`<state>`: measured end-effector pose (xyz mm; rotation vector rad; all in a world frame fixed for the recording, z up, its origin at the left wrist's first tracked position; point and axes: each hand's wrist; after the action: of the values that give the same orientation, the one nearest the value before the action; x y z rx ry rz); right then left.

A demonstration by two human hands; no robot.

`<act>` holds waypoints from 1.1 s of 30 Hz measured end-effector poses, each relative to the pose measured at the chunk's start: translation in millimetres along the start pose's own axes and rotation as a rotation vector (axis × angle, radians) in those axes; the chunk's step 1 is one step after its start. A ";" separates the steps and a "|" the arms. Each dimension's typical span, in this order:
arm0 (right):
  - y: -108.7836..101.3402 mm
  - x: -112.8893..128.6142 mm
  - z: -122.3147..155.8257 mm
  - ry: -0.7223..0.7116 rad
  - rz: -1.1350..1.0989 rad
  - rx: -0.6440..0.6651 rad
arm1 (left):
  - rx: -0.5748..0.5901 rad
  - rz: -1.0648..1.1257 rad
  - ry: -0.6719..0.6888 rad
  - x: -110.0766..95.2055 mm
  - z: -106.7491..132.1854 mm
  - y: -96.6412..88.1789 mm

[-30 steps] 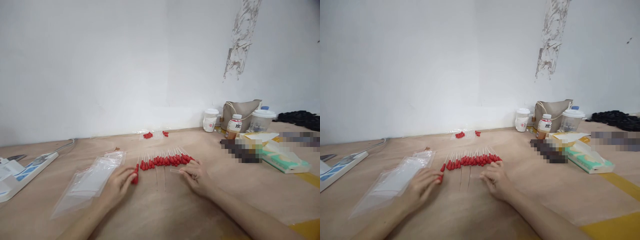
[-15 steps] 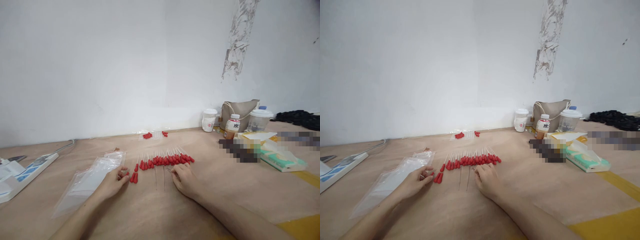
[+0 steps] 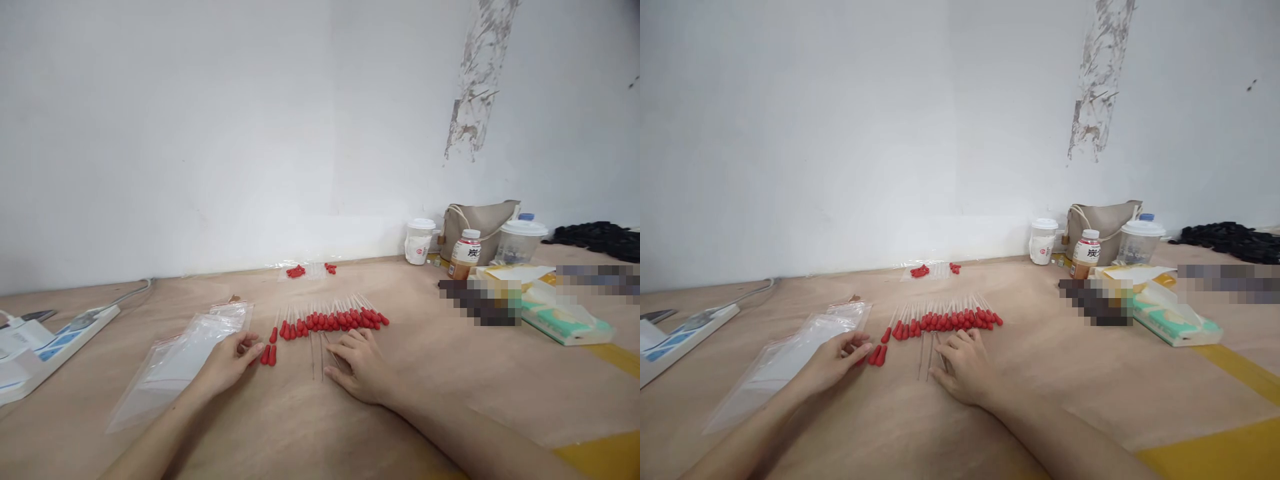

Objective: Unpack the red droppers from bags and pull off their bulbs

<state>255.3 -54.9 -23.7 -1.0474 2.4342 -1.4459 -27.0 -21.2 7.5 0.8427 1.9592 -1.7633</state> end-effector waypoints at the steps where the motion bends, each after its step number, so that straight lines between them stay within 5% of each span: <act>1: -0.3 0.9 -0.2 -0.009 -0.002 0.015 | -0.047 -0.040 0.020 0.7 -1.6 0.8; 4: -0.4 3.0 -1.6 -0.036 0.001 0.055 | -0.115 -0.162 0.157 -4.7 -7.9 5.0; 11: 0.5 2.3 -1.3 -0.054 -0.056 0.075 | -0.018 -0.283 0.590 -51.1 -32.3 30.5; 17: -4.6 -4.3 7.9 -0.033 -0.113 0.033 | -0.039 -0.382 0.758 -77.7 -55.5 59.5; 26: 0.5 -8.1 3.8 -0.012 -0.123 0.054 | -0.077 -0.094 0.717 -73.2 -65.7 68.6; 33: -1.4 -2.7 1.8 -0.044 -0.184 0.027 | -0.246 0.096 0.591 -51.6 -14.2 49.3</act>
<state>258.8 -55.0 -24.1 -1.3121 2.3348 -1.4858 45.4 -14.9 4.8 1.4578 2.3742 -1.2678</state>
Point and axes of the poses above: each hand's wrist, its own z-axis away from the middle knuckle, its own y-axis out of the palm, x = y × z, and after that the axes turned 2 degrees about x, right-handed
